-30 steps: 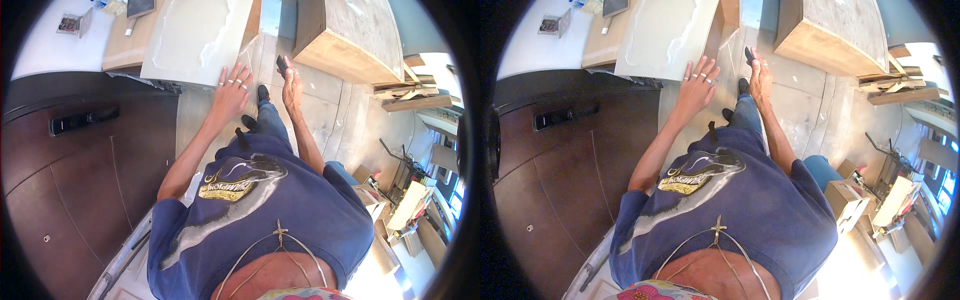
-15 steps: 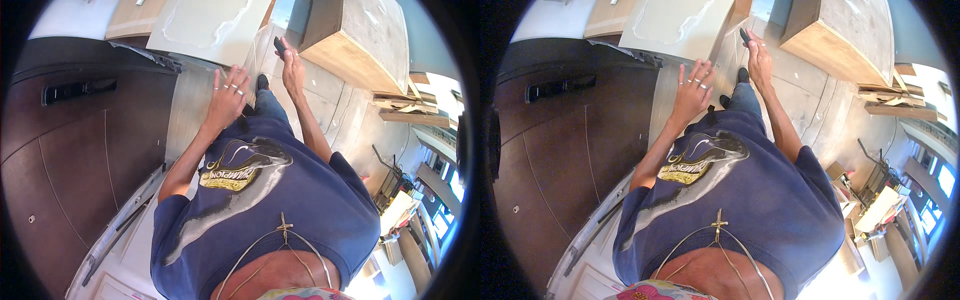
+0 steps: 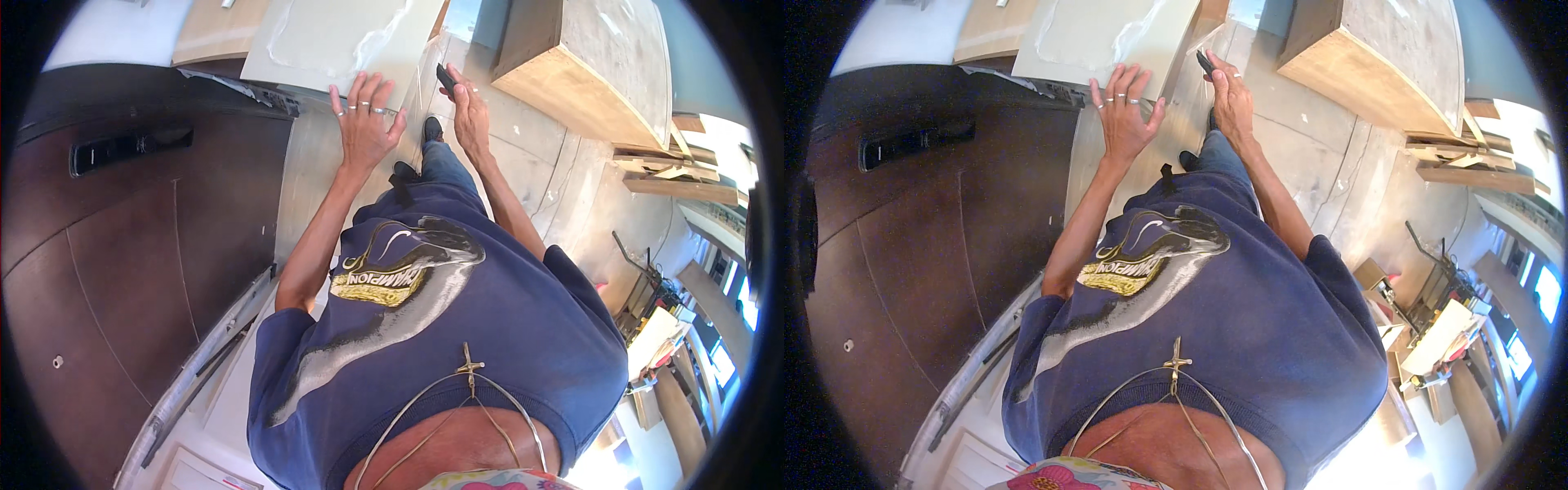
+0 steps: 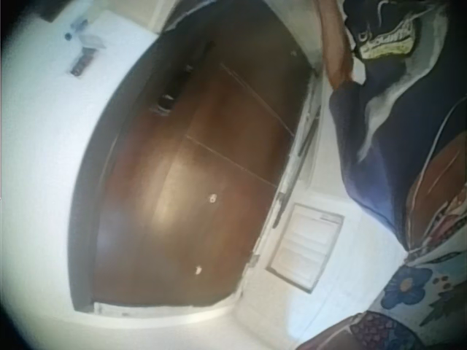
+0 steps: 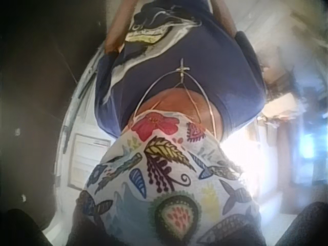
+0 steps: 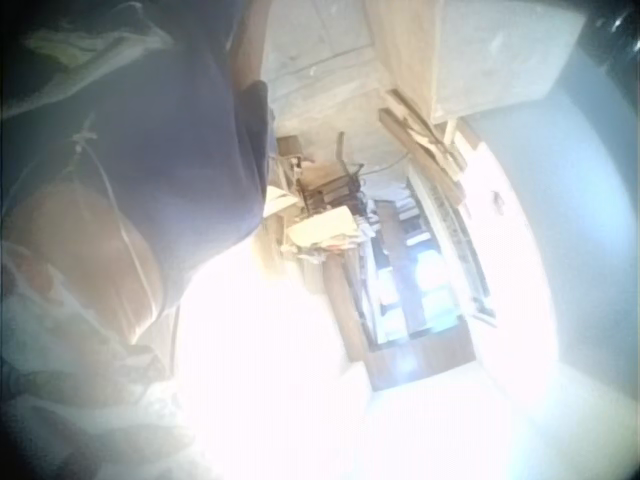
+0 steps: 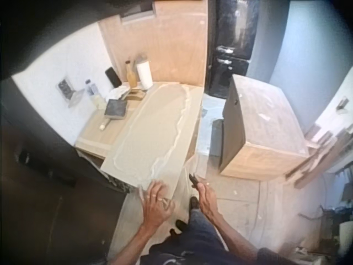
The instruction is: The person applies a white filler to a panel, sands the surface using a sanding block, and uses a utility knife to scrape and trim the edges of the panel.
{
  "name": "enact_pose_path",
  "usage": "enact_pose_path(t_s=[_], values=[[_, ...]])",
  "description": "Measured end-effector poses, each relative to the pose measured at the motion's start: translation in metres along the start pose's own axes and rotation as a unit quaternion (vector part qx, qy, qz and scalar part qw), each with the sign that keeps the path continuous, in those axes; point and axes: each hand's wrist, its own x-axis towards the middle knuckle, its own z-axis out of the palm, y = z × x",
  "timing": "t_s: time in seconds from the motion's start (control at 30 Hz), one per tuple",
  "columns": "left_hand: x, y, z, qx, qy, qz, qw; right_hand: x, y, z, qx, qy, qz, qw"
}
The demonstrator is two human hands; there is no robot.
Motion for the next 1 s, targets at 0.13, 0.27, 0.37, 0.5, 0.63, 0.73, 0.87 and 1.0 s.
enact_pose_path(t_s=[0.13, 0.27, 0.37, 0.5, 0.63, 0.73, 0.87, 1.0], values=[[-0.002, 0.000, 0.006, 0.013, -0.009, -0.003, 1.000, 0.002, 0.006, -0.011, -0.009, 0.019, 0.001, 1.000], [-0.005, -0.003, 0.001, 0.028, -0.031, 0.002, 0.999, 0.000, 0.013, -0.020, 0.002, 0.036, 0.031, 0.999], [0.004, 0.002, -0.007, -0.001, -0.040, 0.002, 0.999, 0.003, 0.021, -0.019, 0.022, 0.039, 0.048, 0.998], [0.008, -0.003, -0.011, 0.028, -0.045, 0.017, 0.998, 0.005, 0.007, -0.006, 0.043, 0.030, 0.057, 0.997], [0.025, -0.003, -0.036, -0.011, -0.102, 0.056, 0.993, -0.003, 0.006, 0.002, 0.054, 0.074, 0.061, 0.994], [0.053, -0.032, -0.047, -0.071, -0.169, 0.130, 0.974, -0.025, -0.004, 0.019, 0.132, 0.142, 0.116, 0.974], [0.116, -0.071, -0.026, -0.110, -0.165, 0.254, 0.947, -0.062, -0.029, 0.068, 0.223, 0.226, 0.148, 0.937], [0.185, -0.082, 0.020, -0.140, -0.161, 0.354, 0.911, -0.069, -0.055, 0.139, 0.289, 0.354, 0.134, 0.879]])
